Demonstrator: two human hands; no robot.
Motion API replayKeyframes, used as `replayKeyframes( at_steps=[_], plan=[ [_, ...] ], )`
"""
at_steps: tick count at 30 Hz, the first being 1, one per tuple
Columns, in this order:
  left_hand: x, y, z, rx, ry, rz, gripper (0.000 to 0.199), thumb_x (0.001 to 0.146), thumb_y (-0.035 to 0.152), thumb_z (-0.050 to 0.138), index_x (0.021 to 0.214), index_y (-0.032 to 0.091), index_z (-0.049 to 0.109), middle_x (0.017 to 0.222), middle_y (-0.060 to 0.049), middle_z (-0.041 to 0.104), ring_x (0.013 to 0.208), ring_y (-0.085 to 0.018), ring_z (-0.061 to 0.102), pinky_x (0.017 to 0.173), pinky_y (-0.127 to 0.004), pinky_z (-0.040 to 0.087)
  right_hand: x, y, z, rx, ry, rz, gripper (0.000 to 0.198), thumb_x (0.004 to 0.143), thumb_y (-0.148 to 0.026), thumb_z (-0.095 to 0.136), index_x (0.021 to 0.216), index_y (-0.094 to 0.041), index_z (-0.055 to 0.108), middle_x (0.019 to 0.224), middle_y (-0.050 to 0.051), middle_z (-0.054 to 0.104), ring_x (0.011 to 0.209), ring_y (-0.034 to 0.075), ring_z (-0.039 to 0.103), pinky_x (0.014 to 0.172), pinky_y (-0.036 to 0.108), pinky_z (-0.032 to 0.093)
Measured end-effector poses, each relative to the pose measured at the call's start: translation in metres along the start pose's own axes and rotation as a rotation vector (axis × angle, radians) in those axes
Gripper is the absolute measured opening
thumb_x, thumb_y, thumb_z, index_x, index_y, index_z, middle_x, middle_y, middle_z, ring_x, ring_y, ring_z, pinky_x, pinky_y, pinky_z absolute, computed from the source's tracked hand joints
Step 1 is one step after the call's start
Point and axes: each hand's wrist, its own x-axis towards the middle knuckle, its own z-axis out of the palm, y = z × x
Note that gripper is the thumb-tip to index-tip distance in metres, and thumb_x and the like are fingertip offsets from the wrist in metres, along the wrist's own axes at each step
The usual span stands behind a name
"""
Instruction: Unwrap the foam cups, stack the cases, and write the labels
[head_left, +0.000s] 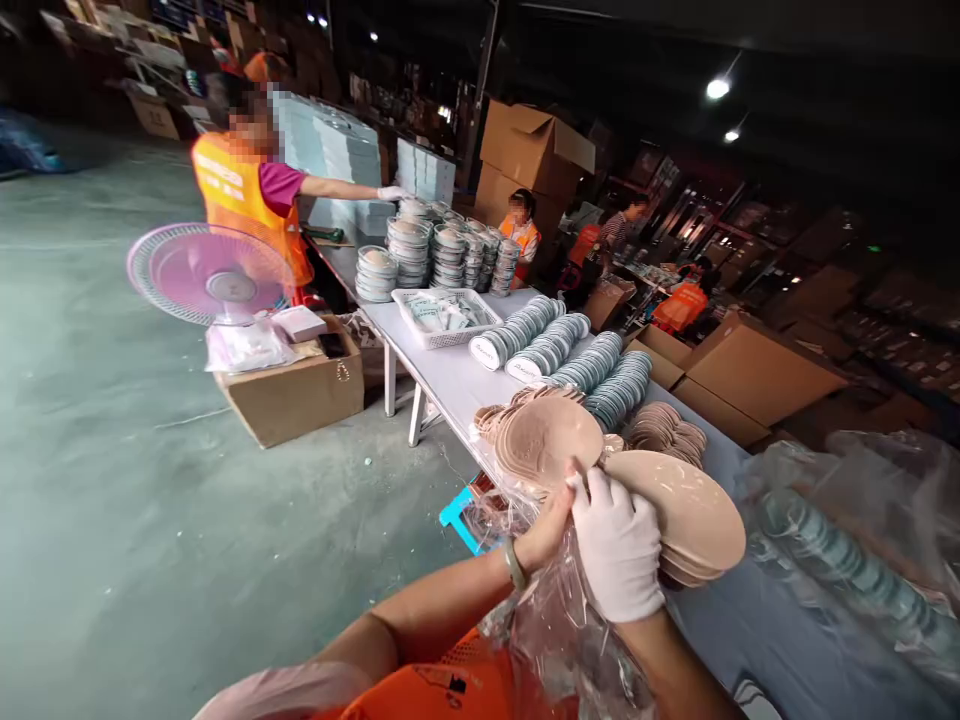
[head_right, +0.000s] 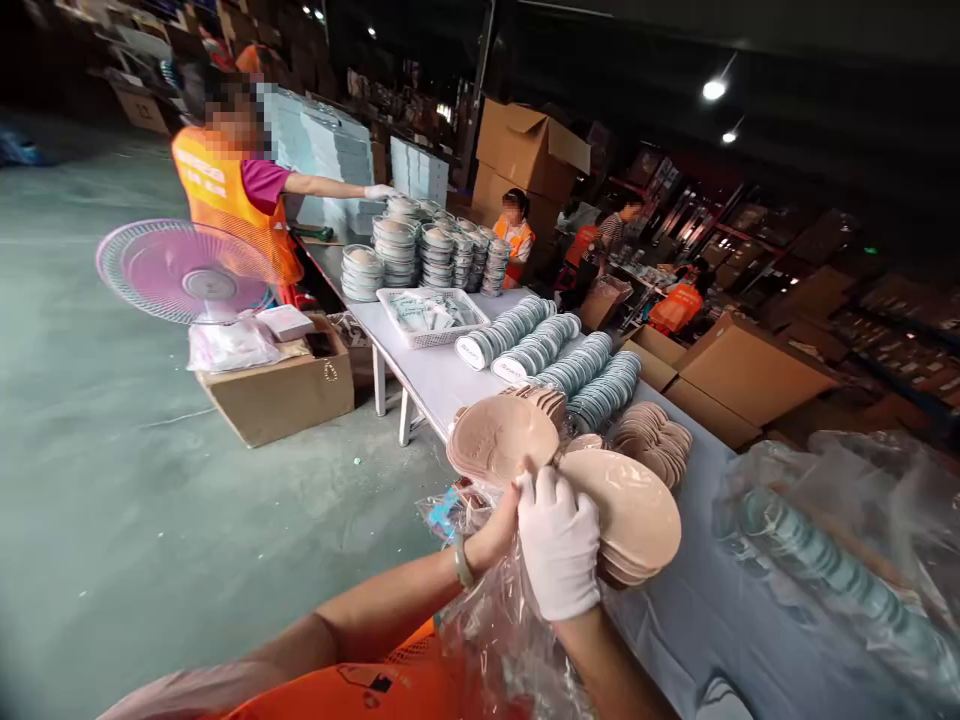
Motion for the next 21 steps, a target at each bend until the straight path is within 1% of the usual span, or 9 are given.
replayKeyframes(
  at_steps=[2, 4, 7, 9, 12, 13, 15, 18, 21],
  plan=[
    [0.002, 0.007, -0.007, -0.060, 0.067, 0.027, 0.085, 0.066, 0.091, 0.057, 0.103, 0.016, 0.069, 0.103, -0.013, 0.069, 0.116, -0.033, 0.057, 0.105, -0.043, 0.045, -0.003, -0.001, -0.002, -0.057, 0.023, -0.053, 0.034, 0.091, -0.011, 0.052, 0.120, -0.018, 0.067, 0.117, 0.016, 0.070, 0.096, 0.026, 0.066, 0.073, 0.037, 0.048],
    [0.006, 0.018, -0.012, -0.081, 0.057, 0.024, 0.081, 0.065, 0.089, 0.059, 0.096, 0.015, 0.069, 0.098, -0.013, 0.070, 0.110, -0.032, 0.060, 0.102, -0.043, 0.047, -0.008, -0.001, -0.009, -0.025, 0.051, -0.123, 0.035, 0.090, -0.011, 0.053, 0.121, -0.017, 0.068, 0.127, 0.017, 0.067, 0.109, 0.032, 0.066, 0.086, 0.045, 0.053],
    [0.014, 0.035, -0.021, -0.024, 0.050, 0.038, 0.077, 0.069, 0.084, 0.062, 0.098, 0.013, 0.070, 0.096, -0.012, 0.072, 0.106, -0.031, 0.063, 0.100, -0.043, 0.048, -0.022, 0.012, -0.027, 0.243, 0.096, -0.210, 0.039, 0.092, -0.018, 0.055, 0.131, -0.020, 0.064, 0.124, 0.012, 0.070, 0.111, 0.030, 0.068, 0.094, 0.045, 0.057],
    [0.019, 0.042, -0.027, 0.057, 0.051, 0.019, 0.076, 0.072, 0.082, 0.061, 0.099, 0.012, 0.070, 0.092, -0.011, 0.072, 0.102, -0.031, 0.065, 0.097, -0.044, 0.049, -0.029, 0.032, -0.040, 0.465, 0.129, -0.082, 0.038, 0.094, -0.022, 0.056, 0.132, -0.025, 0.063, 0.119, 0.007, 0.073, 0.105, 0.024, 0.072, 0.090, 0.034, 0.060],
    [0.026, 0.046, -0.029, 0.138, 0.027, -0.008, 0.077, 0.073, 0.082, 0.060, 0.103, 0.013, 0.071, 0.096, -0.011, 0.074, 0.104, -0.032, 0.066, 0.098, -0.046, 0.050, -0.022, 0.065, -0.048, 0.803, 0.166, 0.309, 0.044, 0.096, -0.032, 0.058, 0.139, -0.030, 0.055, 0.137, 0.006, 0.063, 0.117, 0.022, 0.067, 0.097, 0.033, 0.059],
    [0.029, 0.046, -0.027, 0.147, 0.019, 0.004, 0.077, 0.073, 0.081, 0.061, 0.108, 0.013, 0.071, 0.103, -0.012, 0.075, 0.110, -0.032, 0.065, 0.101, -0.046, 0.048, -0.014, 0.075, -0.046, 0.904, 0.143, 0.400, 0.051, 0.095, -0.038, 0.059, 0.144, -0.030, 0.049, 0.146, 0.008, 0.055, 0.127, 0.024, 0.061, 0.103, 0.038, 0.056],
    [0.032, 0.048, -0.019, 0.169, -0.005, 0.039, 0.077, 0.076, 0.078, 0.062, 0.120, 0.015, 0.067, 0.120, -0.012, 0.072, 0.122, -0.032, 0.060, 0.109, -0.046, 0.044, 0.006, 0.091, -0.039, 1.064, 0.035, 0.466, 0.069, 0.090, -0.048, 0.065, 0.150, -0.026, 0.040, 0.156, 0.013, 0.042, 0.137, 0.029, 0.051, 0.110, 0.047, 0.049],
    [0.035, 0.055, -0.005, 0.302, -0.040, 0.042, 0.081, 0.077, 0.079, 0.058, 0.125, 0.013, 0.066, 0.126, -0.013, 0.069, 0.124, -0.034, 0.058, 0.111, -0.048, 0.042, 0.034, 0.109, -0.021, 1.201, -0.254, 0.426, 0.074, 0.083, -0.059, 0.067, 0.145, -0.021, 0.049, 0.145, 0.016, 0.055, 0.133, 0.031, 0.055, 0.109, 0.047, 0.050],
    [0.040, 0.062, 0.005, 0.509, -0.078, 0.010, 0.083, 0.079, 0.082, 0.052, 0.120, 0.012, 0.068, 0.123, -0.014, 0.070, 0.120, -0.035, 0.060, 0.109, -0.049, 0.043, 0.048, 0.123, 0.001, 1.299, -0.416, 0.352, 0.066, 0.084, -0.065, 0.062, 0.133, -0.022, 0.060, 0.129, 0.012, 0.068, 0.126, 0.030, 0.061, 0.105, 0.043, 0.053]
  ],
)
